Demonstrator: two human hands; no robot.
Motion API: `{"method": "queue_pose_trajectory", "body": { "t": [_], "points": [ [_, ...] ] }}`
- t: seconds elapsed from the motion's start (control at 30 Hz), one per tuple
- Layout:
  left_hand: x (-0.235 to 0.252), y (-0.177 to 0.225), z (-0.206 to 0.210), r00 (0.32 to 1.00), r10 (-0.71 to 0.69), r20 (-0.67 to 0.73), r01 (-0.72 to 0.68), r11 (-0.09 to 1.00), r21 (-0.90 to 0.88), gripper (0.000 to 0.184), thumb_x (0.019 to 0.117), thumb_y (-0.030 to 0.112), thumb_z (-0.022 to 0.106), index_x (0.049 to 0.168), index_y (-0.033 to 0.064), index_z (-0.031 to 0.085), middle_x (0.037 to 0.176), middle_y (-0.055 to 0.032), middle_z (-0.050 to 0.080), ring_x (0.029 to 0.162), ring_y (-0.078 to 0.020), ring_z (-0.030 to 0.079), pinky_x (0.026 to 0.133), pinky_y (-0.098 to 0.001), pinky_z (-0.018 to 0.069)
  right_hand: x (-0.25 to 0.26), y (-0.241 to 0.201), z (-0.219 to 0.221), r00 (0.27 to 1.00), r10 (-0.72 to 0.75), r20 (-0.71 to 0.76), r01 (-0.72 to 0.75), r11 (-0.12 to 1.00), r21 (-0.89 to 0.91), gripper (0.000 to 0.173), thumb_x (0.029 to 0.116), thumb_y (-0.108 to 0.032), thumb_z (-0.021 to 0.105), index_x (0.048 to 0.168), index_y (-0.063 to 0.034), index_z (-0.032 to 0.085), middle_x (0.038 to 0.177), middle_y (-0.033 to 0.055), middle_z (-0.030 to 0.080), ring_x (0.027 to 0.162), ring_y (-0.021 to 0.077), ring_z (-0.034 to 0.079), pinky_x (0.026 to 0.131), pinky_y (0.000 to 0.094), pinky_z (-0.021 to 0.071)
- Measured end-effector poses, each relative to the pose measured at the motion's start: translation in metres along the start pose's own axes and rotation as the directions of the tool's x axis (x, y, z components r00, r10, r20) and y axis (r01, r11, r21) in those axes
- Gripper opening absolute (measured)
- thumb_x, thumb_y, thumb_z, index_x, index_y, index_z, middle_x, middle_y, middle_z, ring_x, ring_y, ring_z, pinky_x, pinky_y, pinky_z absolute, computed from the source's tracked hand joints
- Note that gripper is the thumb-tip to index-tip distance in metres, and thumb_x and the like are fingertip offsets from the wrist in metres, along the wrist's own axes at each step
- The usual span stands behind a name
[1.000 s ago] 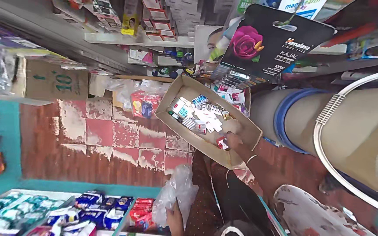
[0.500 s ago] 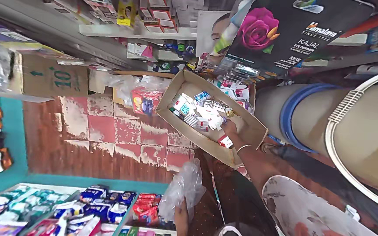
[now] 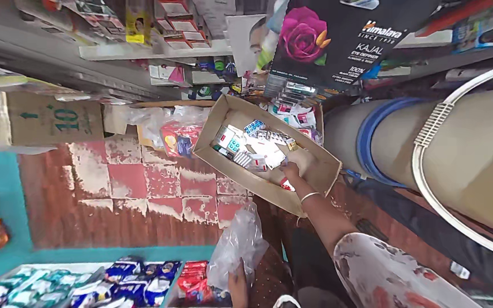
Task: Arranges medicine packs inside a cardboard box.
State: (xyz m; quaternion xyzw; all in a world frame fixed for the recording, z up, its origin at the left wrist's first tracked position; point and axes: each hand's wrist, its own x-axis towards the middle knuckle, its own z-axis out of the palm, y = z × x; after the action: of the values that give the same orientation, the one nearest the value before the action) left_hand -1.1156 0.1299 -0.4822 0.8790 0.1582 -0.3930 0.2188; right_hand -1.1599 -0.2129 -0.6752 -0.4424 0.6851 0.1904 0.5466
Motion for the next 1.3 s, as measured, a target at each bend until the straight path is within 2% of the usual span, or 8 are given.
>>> {"method": "queue_pose_trajectory", "body": {
  "t": [0.2, 0.37, 0.53, 0.67, 0.77, 0.9, 1.13, 1.3],
  "points": [
    [-0.001, 0.006, -0.019, 0.995, 0.085, -0.043, -0.079, 0.990, 0.113, 0.047, 0.1057, 0.023, 0.055, 0.132, -0.0168, 0.054, 0.116, -0.0366, 0.064, 0.115, -0.0460, 0.062, 0.103, -0.0595, 0.0442, -0.020, 0.019, -0.021, 0.995, -0.050, -0.087, 0.035, 0.985, -0.171, 0.042, 0.0975, -0.028, 0.067, 0.129, -0.0002, 0.062, 0.127, 0.0233, 0.065, 0.120, 0.0377, 0.062, 0.100, 0.0556, 0.0473],
    [0.011, 0.016, -0.038, 0.994, 0.101, -0.030, -0.095, 0.981, 0.168, 0.050, 0.1046, 0.022, 0.058, 0.136, -0.0174, 0.050, 0.120, -0.0382, 0.062, 0.118, -0.0478, 0.060, 0.106, -0.0598, 0.0429, -0.011, -0.013, 0.012, 0.983, 0.052, -0.175, -0.043, 0.997, 0.057, 0.095, 0.0850, -0.044, 0.082, 0.156, -0.0042, 0.032, 0.145, 0.0266, 0.052, 0.126, 0.0411, 0.059, 0.102, 0.0565, 0.0496],
    [0.037, 0.012, -0.054, 0.984, 0.003, 0.180, -0.134, 0.674, 0.726, 0.064, 0.1035, 0.030, 0.057, 0.149, -0.0109, 0.038, 0.110, -0.0345, 0.069, 0.106, -0.0521, 0.068, 0.094, -0.0681, 0.0493, 0.000, -0.024, 0.020, 0.993, 0.067, -0.092, -0.074, 0.995, -0.068, 0.069, 0.0945, -0.029, 0.072, 0.150, -0.0034, 0.041, 0.136, 0.0232, 0.061, 0.130, 0.0384, 0.058, 0.109, 0.0585, 0.0419],
    [0.062, 0.015, -0.099, 0.975, 0.024, 0.220, -0.186, 0.626, 0.757, 0.064, 0.1035, 0.029, 0.057, 0.149, -0.0106, 0.038, 0.108, -0.0348, 0.069, 0.106, -0.0530, 0.067, 0.094, -0.0679, 0.0492, -0.015, -0.002, 0.005, 0.998, -0.032, -0.059, 0.015, 0.960, -0.278, 0.052, 0.0980, -0.046, 0.065, 0.126, -0.0023, 0.066, 0.128, 0.0227, 0.065, 0.121, 0.0377, 0.062, 0.099, 0.0582, 0.0481],
    [0.079, 0.026, -0.116, 0.967, -0.033, 0.252, -0.196, 0.533, 0.823, 0.063, 0.1049, 0.035, 0.054, 0.148, -0.0088, 0.041, 0.109, -0.0313, 0.071, 0.109, -0.0490, 0.068, 0.094, -0.0648, 0.0508, -0.009, -0.005, -0.007, 0.964, -0.183, -0.192, 0.086, 0.901, -0.424, 0.036, 0.1069, -0.021, 0.048, 0.135, -0.0021, 0.061, 0.137, 0.0232, 0.061, 0.121, 0.0427, 0.063, 0.098, 0.0605, 0.0494],
    [0.102, 0.010, -0.118, 0.942, -0.075, 0.327, -0.272, 0.400, 0.875, 0.065, 0.1025, 0.038, 0.056, 0.149, -0.0050, 0.043, 0.112, -0.0271, 0.072, 0.109, -0.0459, 0.069, 0.094, -0.0647, 0.0514, 0.019, -0.021, -0.022, 0.912, -0.384, -0.146, 0.206, 0.735, -0.646, 0.050, 0.1000, 0.002, 0.048, 0.150, -0.0046, 0.049, 0.158, 0.0240, 0.040, 0.106, 0.0511, 0.066, 0.083, 0.0646, 0.0538],
    [0.086, 0.062, -0.114, 0.892, -0.303, 0.337, -0.210, 0.381, 0.900, 0.060, 0.1083, 0.035, 0.046, 0.152, -0.0051, 0.039, 0.132, -0.0287, 0.064, 0.125, -0.0451, 0.062, 0.107, -0.0603, 0.0449, 0.015, -0.010, -0.005, 0.954, -0.196, -0.227, -0.010, 0.735, -0.678, 0.057, 0.1013, -0.003, 0.051, 0.156, 0.0003, 0.036, 0.155, 0.0299, 0.038, 0.112, 0.0531, 0.062, 0.087, 0.0664, 0.0513],
    [0.091, 0.063, -0.113, 0.885, -0.337, 0.321, -0.190, 0.369, 0.910, 0.059, 0.1084, 0.039, 0.041, 0.150, -0.0020, 0.042, 0.128, -0.0240, 0.068, 0.121, -0.0396, 0.066, 0.102, -0.0570, 0.0497, 0.000, 0.005, -0.004, 0.968, -0.030, -0.251, -0.124, 0.810, -0.573, 0.042, 0.1029, -0.015, 0.052, 0.142, -0.0014, 0.054, 0.139, 0.0284, 0.056, 0.117, 0.0472, 0.062, 0.092, 0.0632, 0.0510]
  ]
}}
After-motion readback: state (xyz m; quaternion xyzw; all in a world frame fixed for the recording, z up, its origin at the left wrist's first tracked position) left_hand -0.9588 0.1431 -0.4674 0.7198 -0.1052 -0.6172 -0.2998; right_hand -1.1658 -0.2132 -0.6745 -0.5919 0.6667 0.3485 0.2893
